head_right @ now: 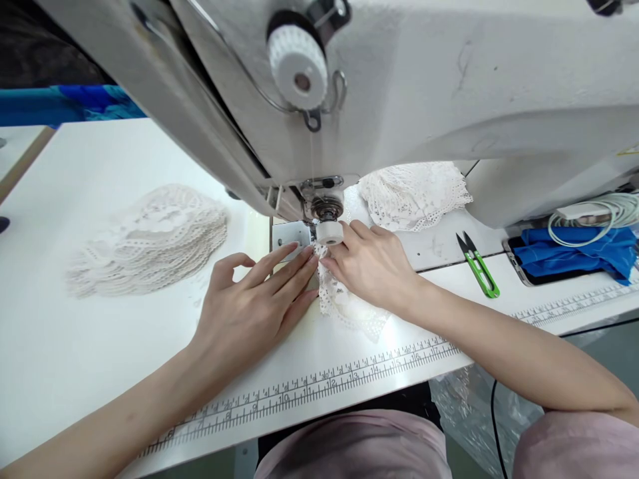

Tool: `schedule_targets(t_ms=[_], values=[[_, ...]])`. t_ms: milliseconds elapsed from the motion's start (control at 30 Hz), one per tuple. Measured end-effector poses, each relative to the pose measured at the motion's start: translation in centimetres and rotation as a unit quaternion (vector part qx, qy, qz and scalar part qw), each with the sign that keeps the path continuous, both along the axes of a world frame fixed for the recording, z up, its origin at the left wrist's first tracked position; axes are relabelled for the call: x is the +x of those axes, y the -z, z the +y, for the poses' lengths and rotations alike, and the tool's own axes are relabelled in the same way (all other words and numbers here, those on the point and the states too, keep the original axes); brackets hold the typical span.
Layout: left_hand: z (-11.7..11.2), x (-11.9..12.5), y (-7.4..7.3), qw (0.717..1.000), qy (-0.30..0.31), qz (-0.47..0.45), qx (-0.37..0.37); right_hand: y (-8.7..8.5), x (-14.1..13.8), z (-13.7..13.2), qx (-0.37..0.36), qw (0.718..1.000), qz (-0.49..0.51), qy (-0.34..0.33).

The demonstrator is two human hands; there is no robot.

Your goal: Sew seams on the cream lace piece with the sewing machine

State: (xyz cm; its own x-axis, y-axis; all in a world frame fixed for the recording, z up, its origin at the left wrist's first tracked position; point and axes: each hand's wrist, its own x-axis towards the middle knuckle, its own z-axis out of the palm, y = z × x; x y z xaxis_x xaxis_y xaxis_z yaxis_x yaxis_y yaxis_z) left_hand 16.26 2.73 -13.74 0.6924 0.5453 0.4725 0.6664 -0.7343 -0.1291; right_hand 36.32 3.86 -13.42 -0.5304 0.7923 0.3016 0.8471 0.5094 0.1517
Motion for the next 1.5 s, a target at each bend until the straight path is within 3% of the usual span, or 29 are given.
schedule_targets(t_ms=[533,900,1200,1400,1500], values=[[0.1,0.3,0.0,0.999,-0.029,0.007,-0.015,-0.3,-0.1,0.1,-0.016,0.999,-0.037,0.029],[0.4,0.2,-0.1,1.0,-0.028,0.003,-0.009,-0.2,0.1,0.2,0.055,0.996,-0.059,0.027],[1.3,0.1,0.3,1.0,-0.025,-0.008,0.0,0.3,0.4,1.0,0.064,0.996,-0.046,0.033],[1.2,0.1,0.3,1.0,-0.024,-0.004,0.018,-0.5,1.2,0.7,0.048,0.998,0.025,-0.023],[1.4,0.0,0.2,1.0,-0.013,-0.022,-0.014,-1.1,1.3,0.1,-0.025,0.995,0.071,-0.058]])
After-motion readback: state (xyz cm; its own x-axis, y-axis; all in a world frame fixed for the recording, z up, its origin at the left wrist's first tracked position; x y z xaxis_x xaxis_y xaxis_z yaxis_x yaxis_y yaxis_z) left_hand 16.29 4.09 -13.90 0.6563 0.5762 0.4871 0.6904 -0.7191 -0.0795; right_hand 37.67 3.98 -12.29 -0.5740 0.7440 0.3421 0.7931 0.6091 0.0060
